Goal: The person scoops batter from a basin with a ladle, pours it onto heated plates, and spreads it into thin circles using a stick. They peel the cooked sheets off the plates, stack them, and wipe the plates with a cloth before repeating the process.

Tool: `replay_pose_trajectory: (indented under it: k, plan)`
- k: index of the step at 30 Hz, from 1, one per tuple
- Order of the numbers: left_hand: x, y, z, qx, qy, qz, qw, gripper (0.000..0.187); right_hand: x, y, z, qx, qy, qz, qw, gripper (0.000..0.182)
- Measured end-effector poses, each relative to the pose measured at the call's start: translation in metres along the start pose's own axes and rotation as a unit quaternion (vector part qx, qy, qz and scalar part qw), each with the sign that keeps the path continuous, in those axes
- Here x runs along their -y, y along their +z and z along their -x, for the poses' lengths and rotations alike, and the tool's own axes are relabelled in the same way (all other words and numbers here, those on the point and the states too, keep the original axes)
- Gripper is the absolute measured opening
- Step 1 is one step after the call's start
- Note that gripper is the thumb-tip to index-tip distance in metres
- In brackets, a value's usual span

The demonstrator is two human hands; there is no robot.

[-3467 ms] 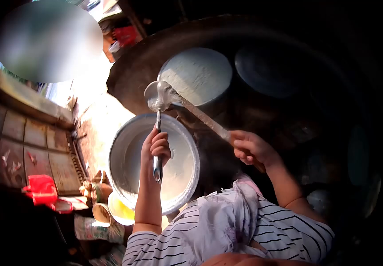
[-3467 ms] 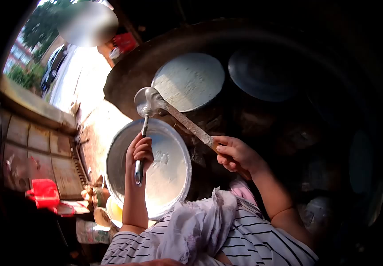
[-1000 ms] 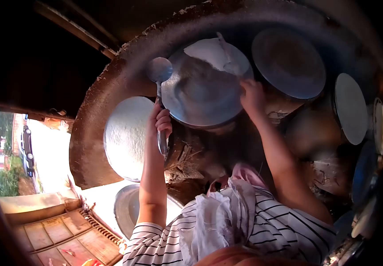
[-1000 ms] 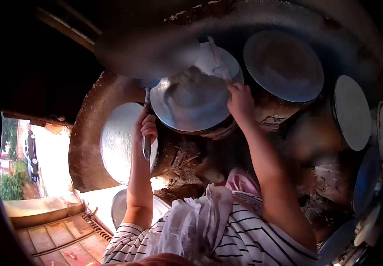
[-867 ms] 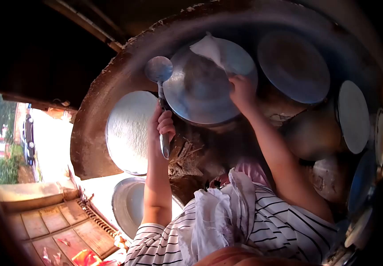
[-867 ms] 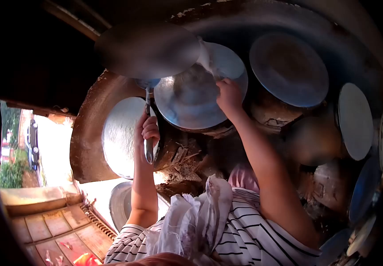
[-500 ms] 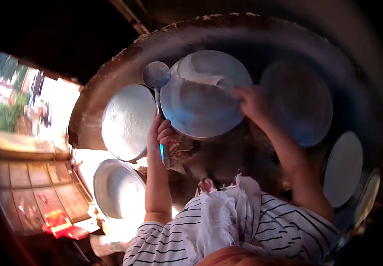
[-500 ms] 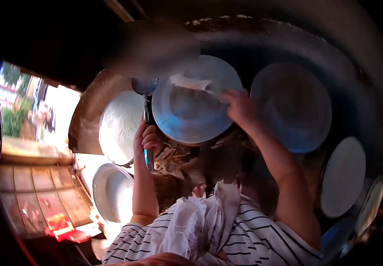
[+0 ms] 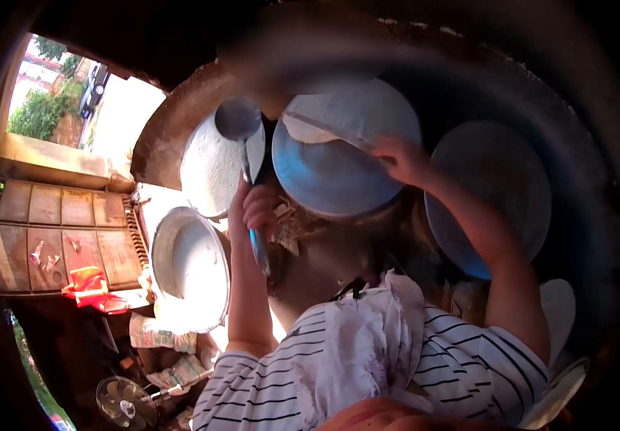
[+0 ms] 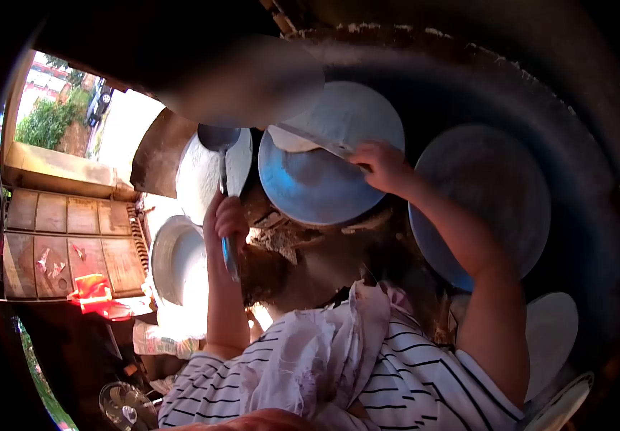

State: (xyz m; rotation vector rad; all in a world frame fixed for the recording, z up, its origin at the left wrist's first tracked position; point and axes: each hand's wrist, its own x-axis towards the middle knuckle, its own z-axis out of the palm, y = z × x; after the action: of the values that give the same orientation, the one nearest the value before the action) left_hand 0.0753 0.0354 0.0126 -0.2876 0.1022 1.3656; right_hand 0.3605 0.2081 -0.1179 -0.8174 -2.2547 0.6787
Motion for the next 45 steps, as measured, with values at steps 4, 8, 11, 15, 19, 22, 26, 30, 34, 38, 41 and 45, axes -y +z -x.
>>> replay_pose_trajectory:
  k: [4,8,11,15,19,22,26,30,34,38,41,45]
  plan:
    - [0.01,-0.018,0.002,0.018,0.07,-0.07,0.995,0.035,-0.058,-0.014,-0.029,-0.024,0.007,0.096,0.995,0.028]
    - [0.014,-0.018,-0.001,-0.006,0.134,-0.144,0.98,0.023,-0.02,0.023,-0.048,0.056,-0.026,0.0,0.998,0.029]
    - [0.024,-0.009,0.0,-0.033,0.203,-0.238,0.949,0.029,-0.009,0.024,-0.041,0.102,-0.064,-0.052,0.991,0.031]
    - [0.035,0.008,0.017,-0.125,0.279,-0.386,0.87,0.05,-0.022,0.0,-0.03,0.137,-0.115,-0.096,0.979,0.03]
    - [0.04,0.01,0.002,-0.193,0.31,-0.478,0.799,0.055,-0.054,-0.013,-0.078,0.053,-0.024,-0.064,0.996,0.031]
    - [0.038,0.009,-0.013,-0.222,0.35,-0.477,0.775,0.059,-0.043,-0.001,-0.084,0.152,-0.086,-0.039,0.984,0.033]
    - [0.036,0.002,0.024,-0.215,0.334,-0.519,0.756,0.063,-0.037,-0.022,-0.051,0.249,-0.054,-0.143,0.956,0.036]
    - [0.032,0.0,0.017,-0.301,0.301,-0.589,0.687,0.066,-0.054,-0.023,-0.074,0.235,0.013,-0.167,0.958,0.037]
    - [0.02,-0.018,0.044,-0.286,0.275,-0.579,0.713,0.066,-0.051,-0.045,-0.07,0.287,-0.039,-0.14,0.947,0.035]
    - [0.031,-0.008,0.066,-0.332,0.216,-0.608,0.688,0.064,-0.061,-0.055,-0.058,0.308,0.073,-0.151,0.937,0.041]
    - [0.026,-0.024,0.043,-0.276,0.223,-0.532,0.769,0.057,-0.047,-0.018,-0.047,0.234,-0.02,-0.129,0.963,0.043]
    - [0.02,-0.034,0.072,-0.037,0.106,-0.143,0.983,0.027,-0.041,-0.071,-0.008,0.293,0.029,-0.181,0.938,0.042]
